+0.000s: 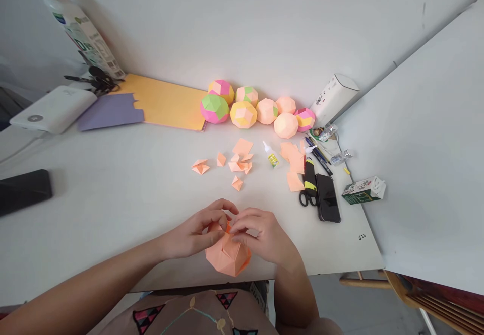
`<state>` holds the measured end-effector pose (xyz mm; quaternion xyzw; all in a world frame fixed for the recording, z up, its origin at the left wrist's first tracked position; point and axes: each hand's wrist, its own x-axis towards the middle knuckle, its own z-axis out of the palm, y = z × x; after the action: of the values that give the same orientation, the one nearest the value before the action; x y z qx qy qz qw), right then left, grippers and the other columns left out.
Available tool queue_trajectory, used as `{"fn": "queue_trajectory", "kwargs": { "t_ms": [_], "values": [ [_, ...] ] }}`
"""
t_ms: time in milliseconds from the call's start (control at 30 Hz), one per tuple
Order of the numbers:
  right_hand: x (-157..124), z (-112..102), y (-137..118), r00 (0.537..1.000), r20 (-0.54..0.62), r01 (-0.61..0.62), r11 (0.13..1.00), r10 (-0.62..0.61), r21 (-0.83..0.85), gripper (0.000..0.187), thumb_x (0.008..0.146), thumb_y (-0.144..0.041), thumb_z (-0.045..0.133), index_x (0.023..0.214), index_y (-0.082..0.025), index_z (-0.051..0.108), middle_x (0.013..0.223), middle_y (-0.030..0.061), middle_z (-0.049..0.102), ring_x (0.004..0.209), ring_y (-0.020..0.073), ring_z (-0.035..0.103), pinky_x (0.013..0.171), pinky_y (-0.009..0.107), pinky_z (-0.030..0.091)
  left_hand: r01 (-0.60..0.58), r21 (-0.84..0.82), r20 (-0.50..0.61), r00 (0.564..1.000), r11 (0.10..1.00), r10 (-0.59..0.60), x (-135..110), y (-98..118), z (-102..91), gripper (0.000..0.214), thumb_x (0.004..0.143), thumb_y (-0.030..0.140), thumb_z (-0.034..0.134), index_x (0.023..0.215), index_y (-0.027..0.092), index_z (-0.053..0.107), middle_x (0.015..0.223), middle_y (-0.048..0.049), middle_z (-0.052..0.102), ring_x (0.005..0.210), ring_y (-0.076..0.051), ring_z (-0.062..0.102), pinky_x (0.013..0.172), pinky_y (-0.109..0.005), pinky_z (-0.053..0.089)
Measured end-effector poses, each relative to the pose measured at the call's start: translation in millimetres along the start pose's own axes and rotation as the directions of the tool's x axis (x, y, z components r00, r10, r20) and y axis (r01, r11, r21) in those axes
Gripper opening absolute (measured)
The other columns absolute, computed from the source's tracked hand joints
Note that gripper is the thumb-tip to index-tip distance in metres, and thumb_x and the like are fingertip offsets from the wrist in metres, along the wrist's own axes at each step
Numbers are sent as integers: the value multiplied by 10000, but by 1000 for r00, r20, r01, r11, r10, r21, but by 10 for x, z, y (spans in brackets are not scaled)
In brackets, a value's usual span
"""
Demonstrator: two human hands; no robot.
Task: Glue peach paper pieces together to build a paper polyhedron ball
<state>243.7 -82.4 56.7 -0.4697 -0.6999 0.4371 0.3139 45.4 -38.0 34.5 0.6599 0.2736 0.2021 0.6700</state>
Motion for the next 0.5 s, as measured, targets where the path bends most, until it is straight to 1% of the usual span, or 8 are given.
{"fn": "queue_trajectory", "kwargs": {
  "t_ms": [100,267,400,500],
  "values": [
    [0,0,-7,1000,-1,22,1000,-22,-15,67,828,-214,641,818,-212,707,895,66,674,848,184,652,742,314,564,22,-5,-6,1000,1000,-22,1,-5,-2,82,748,153,489,670,175,482,1136,-74,488,922,-188,523,767,-311,456],
    [-2,11,7,999,-11,31,999,-31,-12,74,831,-212,639,849,-213,711,905,69,670,847,182,653,737,310,568,41,5,-3,999,999,-41,0,-13,-8,81,757,169,486,677,173,496,1133,-72,492,851,-166,521,727,-294,452],
    [1,29,11,999,-26,30,999,-30,8,79,821,-191,644,849,-209,716,905,69,672,835,175,656,732,301,565,34,-36,6,999,999,-34,-6,-3,-1,68,752,153,483,692,174,505,1112,-69,492,872,-167,516,741,-290,444],
    [13,42,2,999,-40,17,999,-15,45,70,820,-211,648,819,-210,718,888,65,674,810,170,656,701,293,562,40,-62,10,999,997,-39,-7,9,-1,67,760,163,485,702,176,516,1106,-69,493,890,-174,516,755,-297,447]
  ]
}}
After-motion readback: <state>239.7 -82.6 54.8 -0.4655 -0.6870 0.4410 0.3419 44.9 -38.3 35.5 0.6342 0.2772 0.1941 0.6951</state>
